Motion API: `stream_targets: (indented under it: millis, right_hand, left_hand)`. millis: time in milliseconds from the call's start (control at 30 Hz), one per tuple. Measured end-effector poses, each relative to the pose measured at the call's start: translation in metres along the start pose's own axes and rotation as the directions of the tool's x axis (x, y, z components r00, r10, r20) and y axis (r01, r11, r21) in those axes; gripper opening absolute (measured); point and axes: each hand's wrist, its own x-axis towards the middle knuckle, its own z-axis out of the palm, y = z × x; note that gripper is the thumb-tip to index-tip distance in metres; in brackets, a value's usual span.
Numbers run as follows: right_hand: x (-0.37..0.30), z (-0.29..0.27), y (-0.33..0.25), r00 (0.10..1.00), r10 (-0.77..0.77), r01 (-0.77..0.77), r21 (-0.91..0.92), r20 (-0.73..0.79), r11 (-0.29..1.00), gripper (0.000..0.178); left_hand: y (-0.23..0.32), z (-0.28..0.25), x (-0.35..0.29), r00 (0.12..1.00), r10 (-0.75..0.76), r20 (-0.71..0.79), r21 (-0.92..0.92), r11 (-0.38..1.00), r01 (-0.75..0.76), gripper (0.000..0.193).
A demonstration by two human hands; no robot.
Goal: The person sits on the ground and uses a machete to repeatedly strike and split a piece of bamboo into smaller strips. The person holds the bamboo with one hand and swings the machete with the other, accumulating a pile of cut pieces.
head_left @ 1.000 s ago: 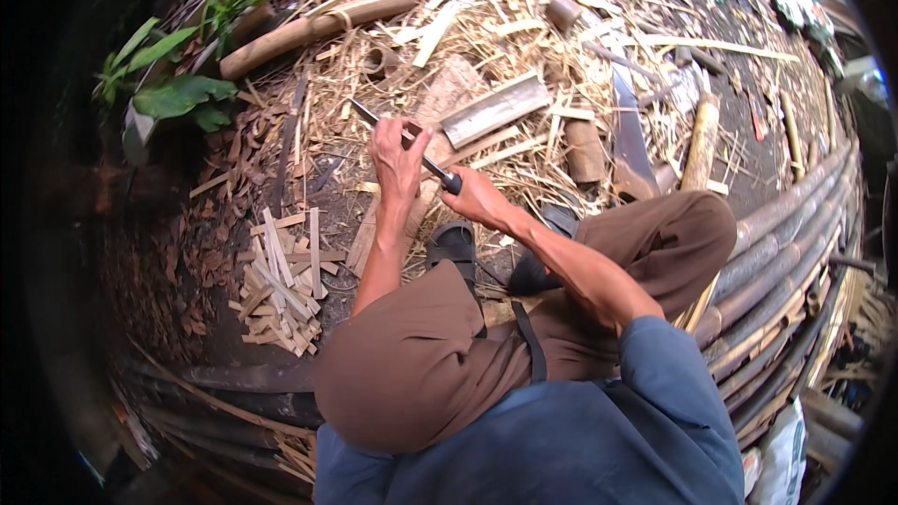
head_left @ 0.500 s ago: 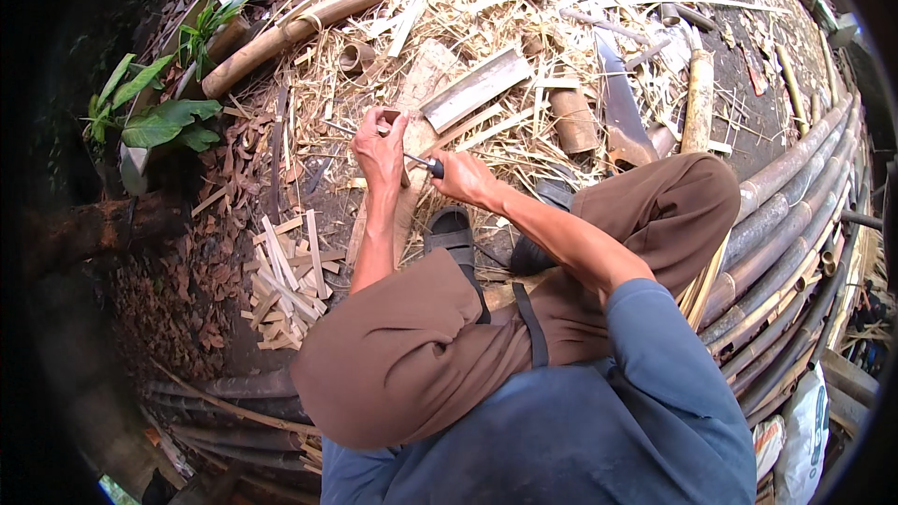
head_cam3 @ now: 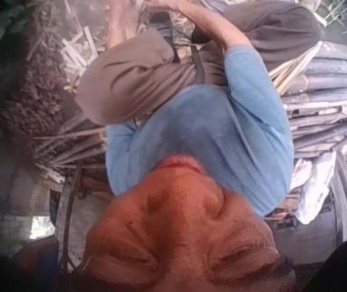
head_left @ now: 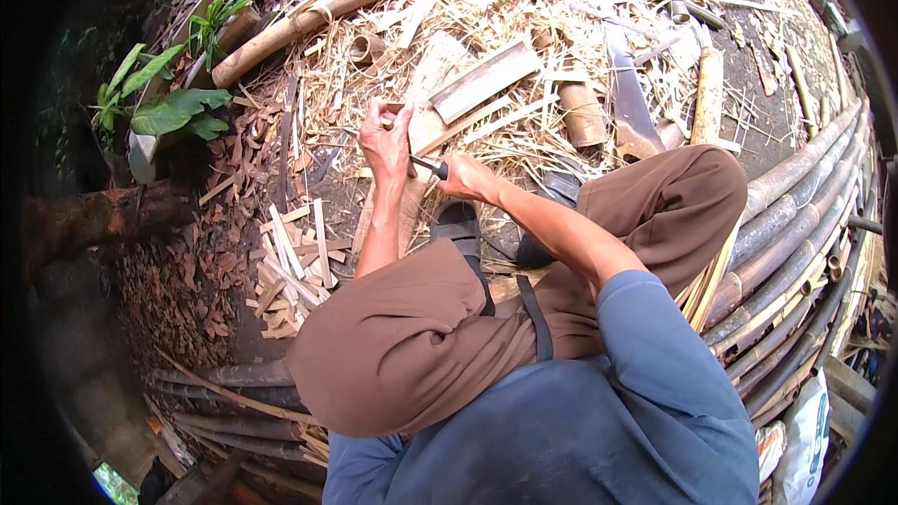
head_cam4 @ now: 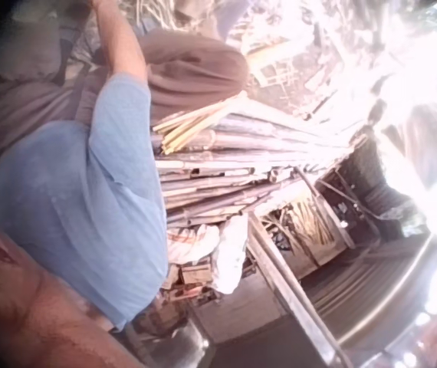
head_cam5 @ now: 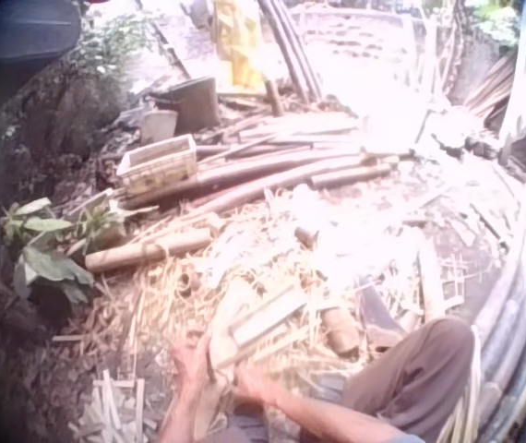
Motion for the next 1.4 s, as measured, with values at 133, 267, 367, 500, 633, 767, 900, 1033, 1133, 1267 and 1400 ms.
stream_targets:
  millis: [133, 267, 367, 500, 633, 767, 900, 1033, 1133, 1267, 1400]
  right_hand:
    - [0.0, -0.001, 0.002, 0.993, -0.071, 0.05, -0.202, -0.098, 0.978, 0.033]
    - [-0.001, -0.002, 0.003, 0.979, -0.158, 0.139, -0.145, -0.129, 0.98, 0.029]
    - [0.0, 0.008, 0.009, 0.999, -0.047, 0.047, 0.007, -0.006, 0.999, 0.032]
    - [0.002, 0.022, 0.017, 0.995, -0.021, 0.007, -0.132, -0.101, 0.991, 0.041]
    - [-0.004, 0.003, 0.005, 0.994, -0.088, 0.063, -0.345, -0.057, 0.936, 0.034]
    - [0.016, -0.018, 0.013, 0.979, -0.187, 0.204, -0.414, 0.083, 0.887, 0.023]
    - [-0.038, -0.004, -0.003, 0.978, -0.193, 0.207, -0.33, 0.075, 0.921, 0.027]
    - [-0.095, -0.001, 0.031, 0.996, -0.08, 0.085, -0.168, 0.037, 0.982, 0.037]
    - [-0.107, -0.005, 0.038, 0.997, 0.075, -0.077, -0.086, -0.025, 0.993, 0.039]
    - [-0.091, -0.019, 0.037, 0.938, 0.181, -0.201, -0.038, -0.296, 0.979, 0.039]
    - [-0.095, -0.032, -0.007, 0.912, 0.081, -0.089, -0.002, -0.402, 0.996, 0.036]
  left_hand:
    - [-0.002, -0.002, -0.003, 0.998, 0.009, -0.061, 0.013, 1.0, -0.008, 0.018]
    - [-0.003, -0.004, -0.005, 0.989, -0.099, -0.114, -0.065, 0.994, 0.092, 0.018]
    - [-0.008, 0.003, 0.0, 0.998, -0.056, -0.006, -0.015, 0.998, 0.056, 0.017]
    - [-0.01, 0.003, -0.007, 0.995, -0.007, -0.103, 0.004, 1.0, 0.007, 0.018]
    - [0.008, -0.008, -0.018, 0.978, -0.095, -0.183, -0.101, 0.992, 0.077, 0.014]
    - [-0.003, -0.003, -0.001, 0.989, -0.054, -0.139, -0.078, 0.996, 0.044, 0.019]
    - [-0.025, -0.053, 0.014, 0.896, -0.433, -0.095, -0.373, 0.85, 0.371, 0.023]
    - [-0.028, -0.117, 0.041, 0.853, -0.421, -0.307, -0.305, 0.893, 0.331, 0.012]
    - [-0.029, -0.145, 0.052, 0.857, -0.114, -0.502, -0.207, 0.978, 0.009, 0.02]
    - [-0.014, -0.142, 0.037, 0.816, -0.392, -0.425, -0.455, 0.872, 0.181, 0.016]
    - [-0.021, -0.099, -0.01, 0.869, -0.388, -0.307, -0.356, 0.893, 0.274, 0.014]
